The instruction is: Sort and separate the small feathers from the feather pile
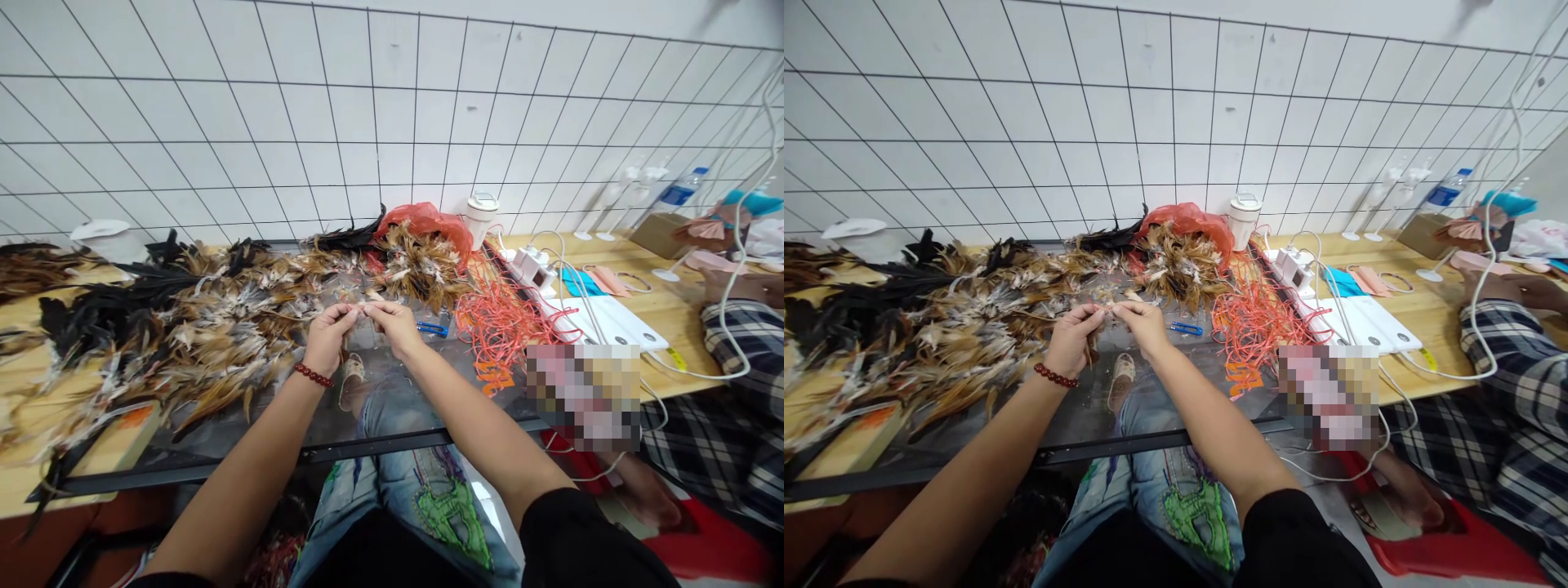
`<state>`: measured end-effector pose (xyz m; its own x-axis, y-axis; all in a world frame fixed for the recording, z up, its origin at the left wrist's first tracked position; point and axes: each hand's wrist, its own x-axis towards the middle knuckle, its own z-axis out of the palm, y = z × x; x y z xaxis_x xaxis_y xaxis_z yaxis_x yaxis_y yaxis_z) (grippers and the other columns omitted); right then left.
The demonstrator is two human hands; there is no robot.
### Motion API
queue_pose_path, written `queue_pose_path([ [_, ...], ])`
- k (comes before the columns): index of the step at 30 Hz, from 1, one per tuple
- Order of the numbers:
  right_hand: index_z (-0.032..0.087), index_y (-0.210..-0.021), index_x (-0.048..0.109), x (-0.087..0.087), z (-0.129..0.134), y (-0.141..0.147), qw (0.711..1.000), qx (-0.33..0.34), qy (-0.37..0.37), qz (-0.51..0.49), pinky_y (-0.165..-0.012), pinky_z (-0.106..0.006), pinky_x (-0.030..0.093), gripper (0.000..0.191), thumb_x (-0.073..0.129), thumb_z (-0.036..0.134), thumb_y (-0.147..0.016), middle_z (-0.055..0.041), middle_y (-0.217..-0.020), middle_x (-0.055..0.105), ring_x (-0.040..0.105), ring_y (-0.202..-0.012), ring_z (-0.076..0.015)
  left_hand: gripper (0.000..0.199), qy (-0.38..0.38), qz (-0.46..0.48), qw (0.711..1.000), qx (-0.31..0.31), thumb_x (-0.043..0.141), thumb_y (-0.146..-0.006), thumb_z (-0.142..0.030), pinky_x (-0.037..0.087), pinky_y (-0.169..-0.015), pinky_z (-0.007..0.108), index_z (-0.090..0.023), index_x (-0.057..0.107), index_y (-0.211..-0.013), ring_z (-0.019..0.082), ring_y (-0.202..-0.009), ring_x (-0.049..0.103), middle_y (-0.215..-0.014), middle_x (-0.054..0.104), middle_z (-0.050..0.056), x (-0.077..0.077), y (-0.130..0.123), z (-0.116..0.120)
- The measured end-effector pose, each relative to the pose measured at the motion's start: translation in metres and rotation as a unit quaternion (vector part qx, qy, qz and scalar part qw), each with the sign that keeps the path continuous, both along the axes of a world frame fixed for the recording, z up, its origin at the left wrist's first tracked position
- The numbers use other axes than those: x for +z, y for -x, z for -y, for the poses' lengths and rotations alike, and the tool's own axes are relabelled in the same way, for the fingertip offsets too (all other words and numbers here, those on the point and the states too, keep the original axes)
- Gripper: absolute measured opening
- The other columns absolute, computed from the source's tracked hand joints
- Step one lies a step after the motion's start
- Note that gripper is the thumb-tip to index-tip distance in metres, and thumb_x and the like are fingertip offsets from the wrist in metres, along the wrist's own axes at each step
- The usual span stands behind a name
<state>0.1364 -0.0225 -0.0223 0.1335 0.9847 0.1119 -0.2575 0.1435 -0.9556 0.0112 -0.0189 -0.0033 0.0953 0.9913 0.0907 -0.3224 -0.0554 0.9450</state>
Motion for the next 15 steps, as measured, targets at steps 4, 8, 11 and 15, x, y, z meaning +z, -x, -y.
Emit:
queue_pose_path([
  [4, 0.016, -0.084, 0.072, -0.0012, -0.0018, -0.0013, 0.997, 0.043, 0.034, -0.05, -0.049, -0.022, 0.03, 0.036, 0.074, 0.044, -0.06, 0.0022, -0.058, 0.056, 0.036, -0.048, -0.0066, 0.028, 0.003, -0.01, 1.0, -0.027, 0.083, -0.05, -0.032, 0.042, -0.063, 0.022, -0.015, 0.065, -0.064, 0.01, -0.063, 0.053, -0.067, 0.063, 0.0, -0.0024, 0.0003, -0.0007],
  [8, 0.018, -0.076, 0.072, -0.0013, -0.0037, -0.0044, 0.998, 0.008, -0.062, -0.005, -0.055, -0.023, 0.038, 0.026, 0.074, 0.04, -0.062, -0.0006, -0.072, 0.063, 0.047, -0.058, -0.0093, 0.022, -0.021, -0.027, 0.999, -0.023, 0.081, -0.054, -0.031, 0.043, -0.069, 0.025, -0.016, 0.065, -0.059, 0.013, -0.068, 0.053, -0.068, 0.062, 0.001, -0.0036, 0.0006, -0.0031],
  [11, 0.019, -0.075, 0.072, -0.0008, -0.003, -0.0047, 0.99, -0.023, -0.127, 0.053, -0.066, -0.025, 0.044, 0.019, 0.07, 0.037, -0.068, -0.0019, -0.08, 0.066, 0.056, -0.071, -0.0132, 0.019, -0.077, -0.044, 0.996, 0.022, 0.079, -0.056, -0.029, 0.044, -0.076, 0.028, -0.017, 0.064, -0.056, 0.016, -0.08, 0.056, -0.078, 0.064, 0.003, -0.0051, 0.0015, -0.0058],
  [15, 0.019, -0.074, 0.071, 0.0011, 0.0012, -0.0021, 0.976, -0.014, -0.179, 0.12, -0.076, -0.029, 0.046, 0.014, 0.066, 0.032, -0.074, -0.0024, -0.079, 0.069, 0.06, -0.078, -0.015, 0.017, -0.091, -0.039, 0.992, 0.08, 0.08, -0.055, -0.026, 0.044, -0.068, 0.024, -0.016, 0.068, -0.063, 0.012, -0.073, 0.055, -0.076, 0.064, 0.002, -0.0057, 0.0033, -0.0071],
])
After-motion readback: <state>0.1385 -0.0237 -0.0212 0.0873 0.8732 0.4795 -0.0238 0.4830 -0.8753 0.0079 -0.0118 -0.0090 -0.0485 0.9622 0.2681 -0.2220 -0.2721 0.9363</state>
